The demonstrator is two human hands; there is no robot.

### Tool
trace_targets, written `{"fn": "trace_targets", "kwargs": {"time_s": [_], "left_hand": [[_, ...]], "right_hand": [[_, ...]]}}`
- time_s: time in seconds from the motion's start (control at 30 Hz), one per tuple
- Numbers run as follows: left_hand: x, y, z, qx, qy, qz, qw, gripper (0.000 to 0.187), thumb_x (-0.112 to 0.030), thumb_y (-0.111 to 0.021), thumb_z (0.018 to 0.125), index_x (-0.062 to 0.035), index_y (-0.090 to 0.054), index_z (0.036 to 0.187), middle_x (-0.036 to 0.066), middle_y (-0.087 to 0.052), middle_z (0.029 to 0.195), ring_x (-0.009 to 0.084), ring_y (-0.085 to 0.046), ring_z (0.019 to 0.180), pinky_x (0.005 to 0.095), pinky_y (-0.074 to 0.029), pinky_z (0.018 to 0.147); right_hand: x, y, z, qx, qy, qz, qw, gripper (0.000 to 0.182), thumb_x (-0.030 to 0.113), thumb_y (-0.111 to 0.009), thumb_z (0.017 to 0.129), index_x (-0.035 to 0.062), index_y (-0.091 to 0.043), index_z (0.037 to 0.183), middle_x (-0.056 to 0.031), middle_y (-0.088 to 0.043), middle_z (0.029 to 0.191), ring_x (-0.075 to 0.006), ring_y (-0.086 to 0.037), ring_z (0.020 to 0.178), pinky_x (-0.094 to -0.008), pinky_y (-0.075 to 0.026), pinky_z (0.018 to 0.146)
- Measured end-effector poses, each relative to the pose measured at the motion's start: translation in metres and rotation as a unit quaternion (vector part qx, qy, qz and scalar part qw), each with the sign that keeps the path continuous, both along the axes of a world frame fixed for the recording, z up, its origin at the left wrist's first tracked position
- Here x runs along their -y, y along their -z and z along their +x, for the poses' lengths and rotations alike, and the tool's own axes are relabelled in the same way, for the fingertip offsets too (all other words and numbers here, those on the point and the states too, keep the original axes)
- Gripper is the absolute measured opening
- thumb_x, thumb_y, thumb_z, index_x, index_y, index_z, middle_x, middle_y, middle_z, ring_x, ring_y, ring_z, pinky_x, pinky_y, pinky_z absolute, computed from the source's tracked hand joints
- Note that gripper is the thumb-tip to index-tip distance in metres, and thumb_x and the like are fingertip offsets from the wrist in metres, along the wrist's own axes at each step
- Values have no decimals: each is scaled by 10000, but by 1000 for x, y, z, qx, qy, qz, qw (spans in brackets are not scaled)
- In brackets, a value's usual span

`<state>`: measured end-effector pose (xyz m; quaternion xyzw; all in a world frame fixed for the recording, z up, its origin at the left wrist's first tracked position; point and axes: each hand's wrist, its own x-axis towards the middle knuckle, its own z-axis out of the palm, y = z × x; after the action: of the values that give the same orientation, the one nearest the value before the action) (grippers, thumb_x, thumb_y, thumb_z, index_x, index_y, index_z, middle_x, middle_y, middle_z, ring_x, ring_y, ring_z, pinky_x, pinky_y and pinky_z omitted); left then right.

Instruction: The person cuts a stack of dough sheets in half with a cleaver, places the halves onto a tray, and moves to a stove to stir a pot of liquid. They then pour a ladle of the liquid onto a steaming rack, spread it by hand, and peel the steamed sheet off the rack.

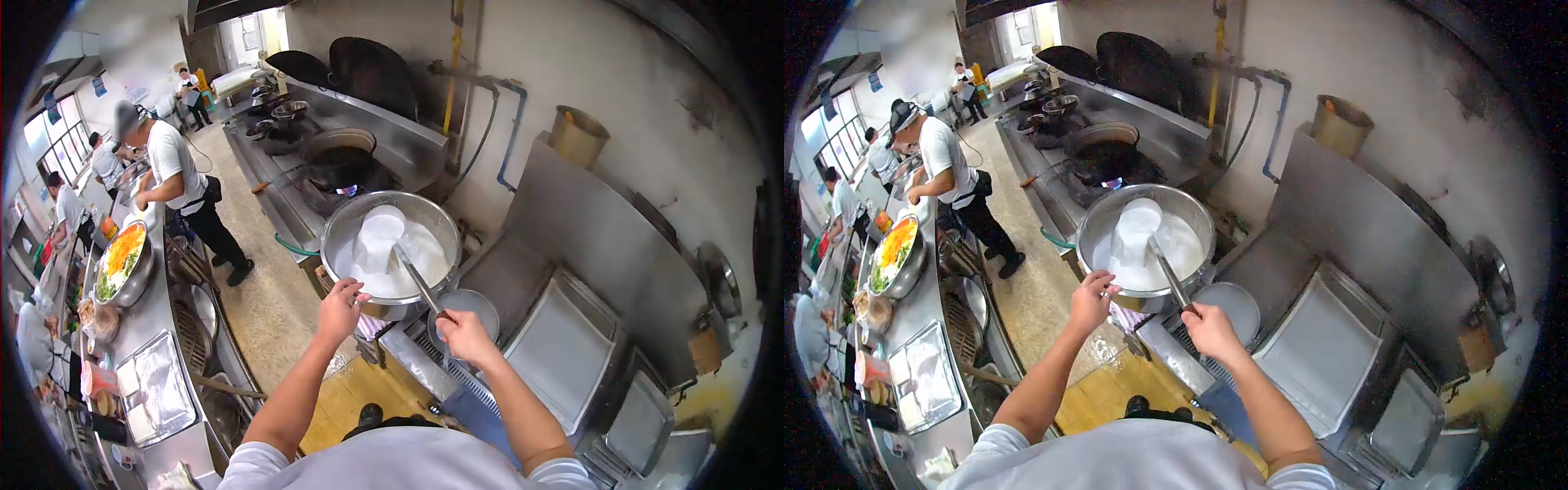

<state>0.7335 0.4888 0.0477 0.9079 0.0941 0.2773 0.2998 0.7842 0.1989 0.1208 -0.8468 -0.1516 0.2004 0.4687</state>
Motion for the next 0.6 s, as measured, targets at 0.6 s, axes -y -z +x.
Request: {"fn": "trace_targets", "kwargs": {"time_s": [0.6], "left_hand": [[170, -75, 72, 101, 385, -16, 917, 302, 69, -718, 637, -77, -733, 900, 199, -553, 1498, 403, -486, 1421, 521, -364, 1195]], "right_hand": [[114, -16, -25, -181, 41, 391, 901, 580, 433, -467, 1100, -21, -491, 1460, -120, -724, 984, -127, -615, 554, -268, -506, 479]]}}
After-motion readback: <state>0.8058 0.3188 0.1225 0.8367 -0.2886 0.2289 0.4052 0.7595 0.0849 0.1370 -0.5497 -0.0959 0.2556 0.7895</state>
